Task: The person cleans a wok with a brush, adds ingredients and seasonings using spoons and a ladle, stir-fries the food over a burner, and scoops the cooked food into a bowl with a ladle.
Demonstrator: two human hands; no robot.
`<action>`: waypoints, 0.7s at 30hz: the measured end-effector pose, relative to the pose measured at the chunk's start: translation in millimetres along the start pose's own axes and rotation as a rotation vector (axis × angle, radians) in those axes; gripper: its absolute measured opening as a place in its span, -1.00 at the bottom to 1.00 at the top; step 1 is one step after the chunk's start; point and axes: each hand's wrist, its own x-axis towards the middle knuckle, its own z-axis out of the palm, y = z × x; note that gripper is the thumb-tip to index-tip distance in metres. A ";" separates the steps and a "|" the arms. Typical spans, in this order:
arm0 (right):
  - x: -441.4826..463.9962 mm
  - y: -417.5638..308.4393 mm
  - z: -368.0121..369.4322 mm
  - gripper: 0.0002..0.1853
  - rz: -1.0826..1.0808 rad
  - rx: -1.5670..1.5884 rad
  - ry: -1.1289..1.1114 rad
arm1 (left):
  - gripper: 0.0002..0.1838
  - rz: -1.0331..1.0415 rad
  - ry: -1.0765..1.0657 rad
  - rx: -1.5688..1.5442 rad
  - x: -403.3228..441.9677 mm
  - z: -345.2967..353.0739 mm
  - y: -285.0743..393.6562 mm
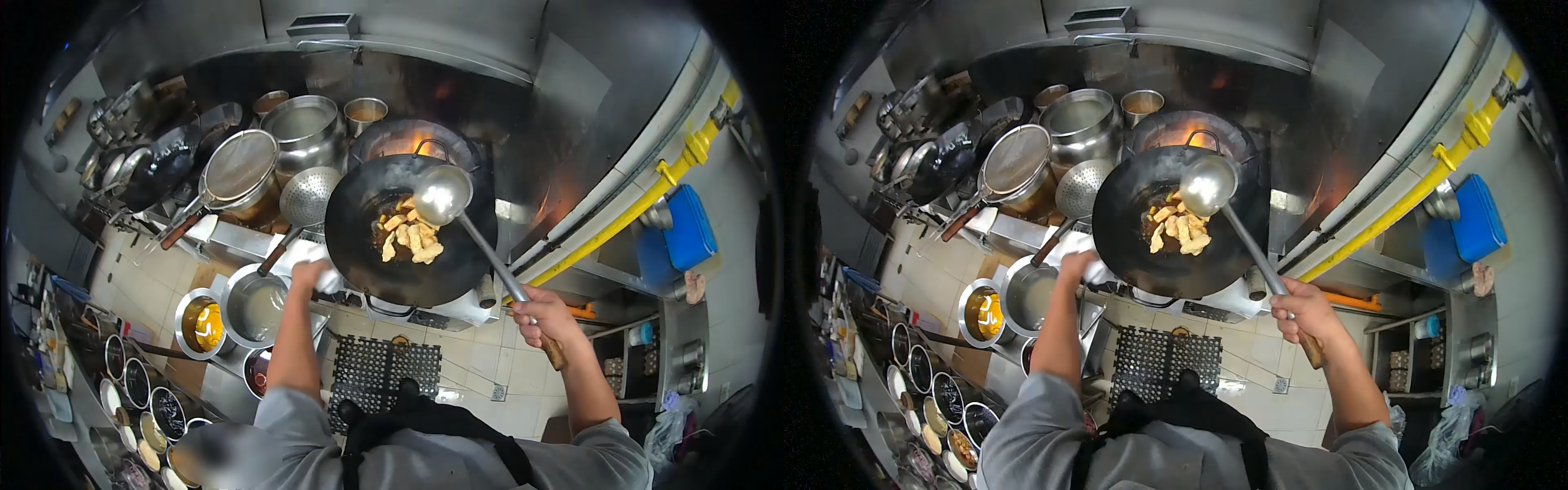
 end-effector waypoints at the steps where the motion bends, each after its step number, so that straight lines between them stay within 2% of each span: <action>1: 10.1 2.6 -9.6 -0.55 -0.005 0.011 -0.013 | -0.55 -0.078 -0.040 -0.390 -18.4 -10.3 -12.8; 3: 45.2 12.6 -30.1 -0.64 0.017 0.314 -0.195 | -0.52 -0.028 -0.302 -1.000 -43.6 -22.7 -54.1; 5: 70.7 16.5 -35.8 -0.71 0.018 0.363 -0.229 | -0.42 -0.111 -0.351 -1.182 -129.1 -23.3 -26.3; 6: 77.6 19.3 -35.0 -0.69 -0.079 0.176 -0.107 | -0.34 -0.149 -0.292 -1.268 -157.8 -12.4 -15.4; 7: 81.1 21.5 -34.1 -0.67 -0.181 -0.008 0.016 | -0.39 -0.202 -0.319 -1.315 -164.9 -7.5 -35.5; 8: 71.8 23.1 -36.3 -0.57 -0.242 -0.242 0.134 | -0.47 -0.210 -0.360 -1.218 -176.0 -2.1 -46.5; 9: 56.2 28.6 -39.0 -0.57 -0.238 -0.240 0.125 | -0.57 -0.279 -0.385 -1.106 -193.1 4.2 -45.4; 11: 27.3 37.2 -44.6 -0.43 -0.312 -0.572 0.243 | -0.60 -0.396 -0.346 -1.175 -224.0 20.6 -31.8; 12: 20.3 35.6 -45.1 -0.43 -0.312 -0.570 0.244 | -0.60 -0.396 -0.347 -1.173 -233.2 21.5 -14.5; 14: 11.0 37.2 -44.7 -0.34 -0.060 -0.265 0.039 | -0.58 -0.593 -0.441 -1.142 -236.7 20.6 21.5; 15: 24.2 47.4 -44.8 -0.34 -0.052 -0.262 0.050 | -0.58 -0.596 -0.514 -1.075 -224.8 21.8 32.4; 16: 49.8 64.6 -43.0 -0.37 -0.357 -0.463 0.128 | -0.59 -0.648 -0.499 -0.999 -213.2 32.5 54.7; 17: 57.5 66.2 -34.2 -0.36 -0.465 -0.539 0.179 | -0.60 -0.695 -0.483 -0.923 -204.5 49.2 75.9; 18: 65.1 67.8 -25.4 -0.36 -0.571 -0.618 0.241 | -0.64 -0.668 -0.610 -0.886 -169.5 75.9 58.9; 19: 63.7 58.5 -16.8 -0.36 -0.569 -0.621 0.249 | -0.68 -0.606 -0.626 -0.859 -151.9 97.6 60.7; 20: 62.0 48.0 -7.6 -0.35 -0.453 -0.507 0.231 | -0.72 -0.545 -0.640 -0.831 -134.3 119.3 63.3; 21: 63.9 32.8 -1.0 -0.34 -0.348 -0.393 0.219 | -0.74 -0.445 -0.552 -0.816 -126.1 130.6 88.0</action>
